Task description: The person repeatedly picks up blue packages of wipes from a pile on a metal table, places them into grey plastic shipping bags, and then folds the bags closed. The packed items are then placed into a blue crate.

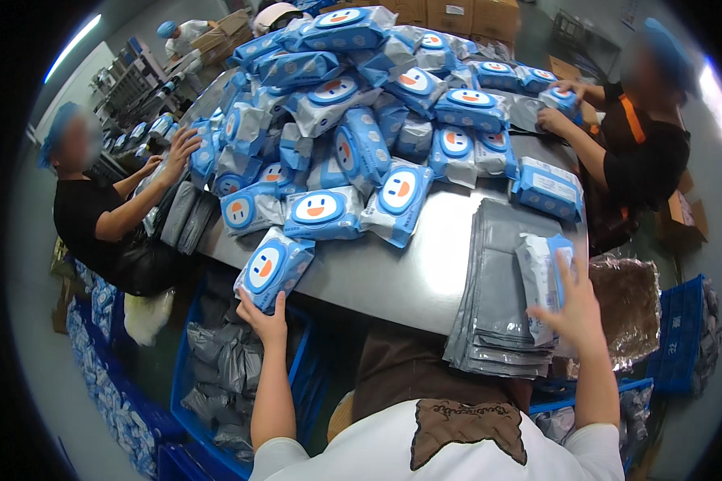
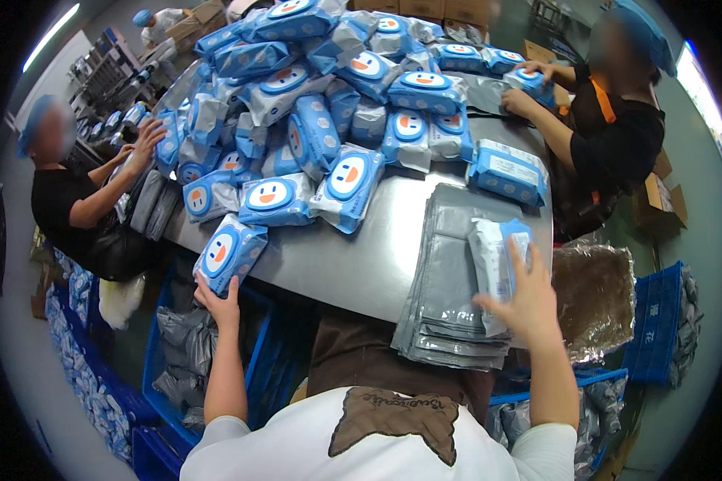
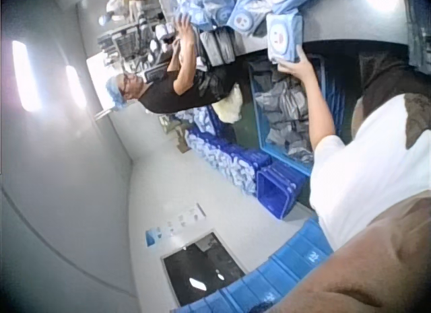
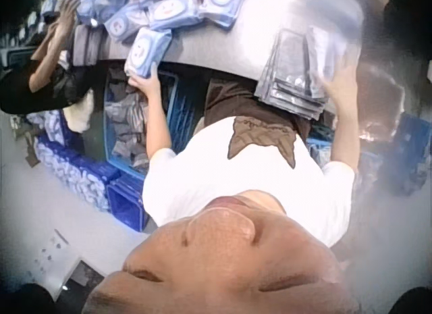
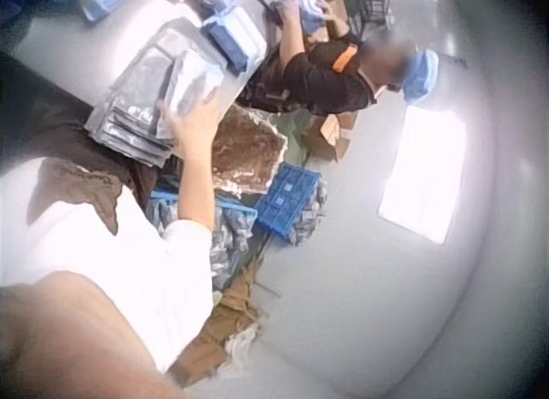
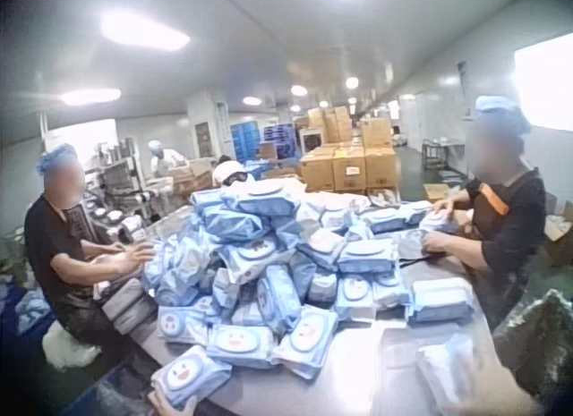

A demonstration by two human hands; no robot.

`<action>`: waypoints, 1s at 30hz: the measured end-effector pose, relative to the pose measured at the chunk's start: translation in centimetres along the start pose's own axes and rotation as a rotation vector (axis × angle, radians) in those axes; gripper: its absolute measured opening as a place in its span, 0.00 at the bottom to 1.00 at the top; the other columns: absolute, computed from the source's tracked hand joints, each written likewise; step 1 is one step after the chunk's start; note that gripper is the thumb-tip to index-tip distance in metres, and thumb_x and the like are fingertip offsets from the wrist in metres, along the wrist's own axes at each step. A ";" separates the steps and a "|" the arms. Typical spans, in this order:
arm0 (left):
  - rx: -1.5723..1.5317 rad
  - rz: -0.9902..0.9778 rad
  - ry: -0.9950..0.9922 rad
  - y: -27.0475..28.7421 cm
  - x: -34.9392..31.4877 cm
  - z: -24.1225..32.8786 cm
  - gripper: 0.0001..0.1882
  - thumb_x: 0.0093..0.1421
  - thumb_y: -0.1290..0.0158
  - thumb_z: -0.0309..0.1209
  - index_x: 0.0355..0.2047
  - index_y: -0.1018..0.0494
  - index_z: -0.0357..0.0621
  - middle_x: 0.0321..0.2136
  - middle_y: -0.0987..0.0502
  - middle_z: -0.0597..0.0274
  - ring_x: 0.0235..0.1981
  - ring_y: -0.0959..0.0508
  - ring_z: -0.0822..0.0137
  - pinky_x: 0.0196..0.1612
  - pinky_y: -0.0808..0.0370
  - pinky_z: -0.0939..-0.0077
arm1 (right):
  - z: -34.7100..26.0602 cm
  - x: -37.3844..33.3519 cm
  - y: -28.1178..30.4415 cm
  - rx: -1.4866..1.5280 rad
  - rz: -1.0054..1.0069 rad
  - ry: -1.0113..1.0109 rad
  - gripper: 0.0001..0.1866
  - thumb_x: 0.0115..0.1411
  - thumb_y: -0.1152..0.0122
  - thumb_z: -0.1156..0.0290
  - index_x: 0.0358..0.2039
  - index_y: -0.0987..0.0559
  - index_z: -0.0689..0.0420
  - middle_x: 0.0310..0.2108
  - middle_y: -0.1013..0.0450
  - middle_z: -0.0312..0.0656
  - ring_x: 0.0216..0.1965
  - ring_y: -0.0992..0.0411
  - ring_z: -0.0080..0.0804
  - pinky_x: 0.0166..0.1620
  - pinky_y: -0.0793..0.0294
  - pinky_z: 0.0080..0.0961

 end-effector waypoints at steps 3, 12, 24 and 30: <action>0.148 -0.099 -0.149 -0.4 3.7 -1.2 0.47 0.47 0.36 0.34 0.64 0.49 0.41 0.53 0.43 0.40 0.54 0.38 0.41 0.57 0.39 0.55 | -1.4 -1.7 -1.0 -0.105 0.009 -0.042 0.53 0.36 0.27 0.57 0.65 0.43 0.39 0.63 0.53 0.60 0.62 0.49 0.61 0.57 0.41 0.54; 0.708 -0.012 -0.176 -1.0 9.1 5.7 0.42 0.45 0.38 0.33 0.61 0.42 0.46 0.63 0.46 0.49 0.62 0.47 0.49 0.58 0.43 0.51 | 7.3 -5.2 0.5 1.790 0.157 -0.300 0.40 0.48 0.43 0.59 0.62 0.42 0.58 0.55 0.36 0.50 0.55 0.35 0.39 0.56 0.35 0.32; 0.018 -0.744 -1.030 -12.7 -16.8 32.6 0.15 0.44 0.39 0.32 0.34 0.23 0.46 0.60 0.43 0.54 0.49 0.36 0.54 0.48 0.36 0.59 | 6.4 -10.1 -2.5 2.268 -0.076 -0.253 0.46 0.44 0.41 0.60 0.62 0.45 0.67 0.58 0.38 0.57 0.57 0.35 0.46 0.59 0.36 0.35; -0.399 -1.281 -0.753 -13.6 -14.7 34.4 0.36 0.40 0.36 0.26 0.51 0.38 0.35 0.64 0.49 0.46 0.53 0.33 0.47 0.54 0.33 0.64 | 4.3 -10.5 -2.4 1.873 -0.211 -0.140 0.49 0.40 0.32 0.61 0.61 0.42 0.67 0.58 0.37 0.54 0.59 0.37 0.43 0.60 0.40 0.36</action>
Point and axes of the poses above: each hand's wrist, its own x-axis towards the middle knuckle, its own y-axis out of the back of the hand, z = x × y, the point moved 4 cm from there along x, towards the middle knuckle
